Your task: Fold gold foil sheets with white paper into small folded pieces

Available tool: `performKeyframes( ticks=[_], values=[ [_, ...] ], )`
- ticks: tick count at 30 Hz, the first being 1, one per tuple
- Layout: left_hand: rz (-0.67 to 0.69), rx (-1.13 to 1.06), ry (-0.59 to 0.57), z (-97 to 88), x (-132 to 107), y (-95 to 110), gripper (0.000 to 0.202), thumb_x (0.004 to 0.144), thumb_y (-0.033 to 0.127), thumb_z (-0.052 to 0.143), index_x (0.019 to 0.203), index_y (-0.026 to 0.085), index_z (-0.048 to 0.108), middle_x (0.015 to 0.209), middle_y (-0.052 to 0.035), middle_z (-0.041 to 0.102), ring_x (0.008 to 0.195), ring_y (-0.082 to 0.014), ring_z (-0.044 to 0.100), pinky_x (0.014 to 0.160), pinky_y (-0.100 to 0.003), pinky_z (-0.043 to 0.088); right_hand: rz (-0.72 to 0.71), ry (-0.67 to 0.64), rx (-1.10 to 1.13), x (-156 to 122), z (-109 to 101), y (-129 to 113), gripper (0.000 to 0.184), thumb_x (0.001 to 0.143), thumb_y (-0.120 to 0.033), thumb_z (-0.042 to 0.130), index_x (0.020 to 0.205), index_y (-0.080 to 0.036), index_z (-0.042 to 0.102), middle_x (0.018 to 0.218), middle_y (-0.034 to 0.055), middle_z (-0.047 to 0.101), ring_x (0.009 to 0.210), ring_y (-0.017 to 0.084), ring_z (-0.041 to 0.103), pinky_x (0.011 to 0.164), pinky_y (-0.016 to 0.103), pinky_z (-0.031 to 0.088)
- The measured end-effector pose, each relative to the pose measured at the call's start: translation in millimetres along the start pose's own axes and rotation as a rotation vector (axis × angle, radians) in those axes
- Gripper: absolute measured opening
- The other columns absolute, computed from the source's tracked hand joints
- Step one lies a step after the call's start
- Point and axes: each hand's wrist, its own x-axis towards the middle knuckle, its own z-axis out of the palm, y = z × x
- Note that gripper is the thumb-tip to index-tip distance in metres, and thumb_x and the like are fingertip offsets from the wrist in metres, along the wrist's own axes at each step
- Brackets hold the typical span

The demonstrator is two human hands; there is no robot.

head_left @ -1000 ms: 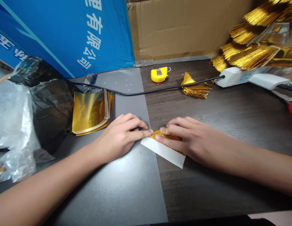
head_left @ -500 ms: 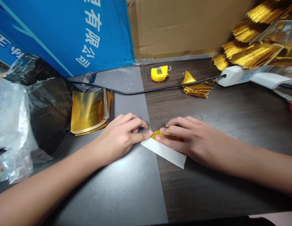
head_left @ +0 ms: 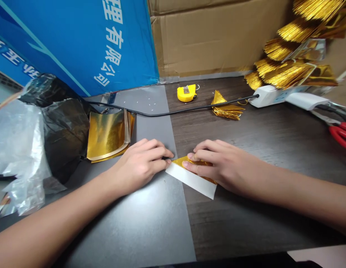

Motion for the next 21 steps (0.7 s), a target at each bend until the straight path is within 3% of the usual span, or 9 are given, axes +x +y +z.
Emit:
performKeyframes(
  ticks=[4, 9, 14, 18, 21],
  values=[
    [-0.036, -0.043, 0.068, 4.0, 0.8, 4.1, 0.023, 0.097, 0.009, 0.052, 0.107, 0.017, 0.071, 0.111, -0.0064, 0.073, 0.096, -0.0161, 0.061, 0.079, -0.029, 0.049, -0.009, -0.004, -0.019, 0.3, 1.5, 0.2, 0.039, 0.105, -0.021, 0.044, 0.143, -0.020, 0.055, 0.115, 0.0093, 0.066, 0.107, 0.025, 0.051, 0.084, 0.038, 0.045],
    [-0.017, 0.026, 0.009, 6.0, 2.4, 2.8, 0.024, 0.099, 0.015, 0.055, 0.109, 0.025, 0.074, 0.113, -0.0043, 0.073, 0.101, -0.0184, 0.059, 0.081, -0.030, 0.048, -0.008, 0.008, -0.022, -0.2, -0.3, -4.1, 0.037, 0.104, -0.021, 0.046, 0.140, -0.019, 0.058, 0.110, 0.0096, 0.066, 0.106, 0.026, 0.051, 0.083, 0.038, 0.047],
    [-0.046, 0.178, -0.029, 4.6, 2.9, 1.6, 0.032, 0.100, 0.015, 0.051, 0.121, 0.028, 0.071, 0.117, -0.0052, 0.071, 0.101, -0.0206, 0.057, 0.076, -0.031, 0.045, 0.045, -0.017, 0.113, 3.1, -5.6, -11.5, 0.035, 0.103, -0.030, 0.050, 0.130, -0.012, 0.064, 0.106, 0.0123, 0.064, 0.101, 0.026, 0.052, 0.085, 0.042, 0.049],
    [-0.114, 0.243, -0.114, 5.8, 3.9, 4.2, 0.041, 0.099, 0.011, 0.048, 0.130, 0.031, 0.066, 0.128, -0.0052, 0.067, 0.109, -0.0234, 0.056, 0.076, -0.032, 0.044, -0.043, -0.008, 0.179, 5.8, -5.2, -6.8, 0.034, 0.102, -0.032, 0.054, 0.127, -0.012, 0.064, 0.124, 0.0152, 0.061, 0.120, 0.029, 0.048, 0.103, 0.049, 0.043],
    [-0.108, 0.218, -0.062, 4.2, 4.5, 6.7, 0.040, 0.098, 0.010, 0.046, 0.129, 0.025, 0.066, 0.126, -0.0073, 0.068, 0.109, -0.0233, 0.057, 0.078, -0.034, 0.046, -0.119, 0.010, 0.195, 6.1, -2.6, 0.5, 0.036, 0.101, -0.032, 0.056, 0.130, -0.012, 0.062, 0.132, 0.0141, 0.060, 0.130, 0.030, 0.045, 0.114, 0.052, 0.035]
  ],
)
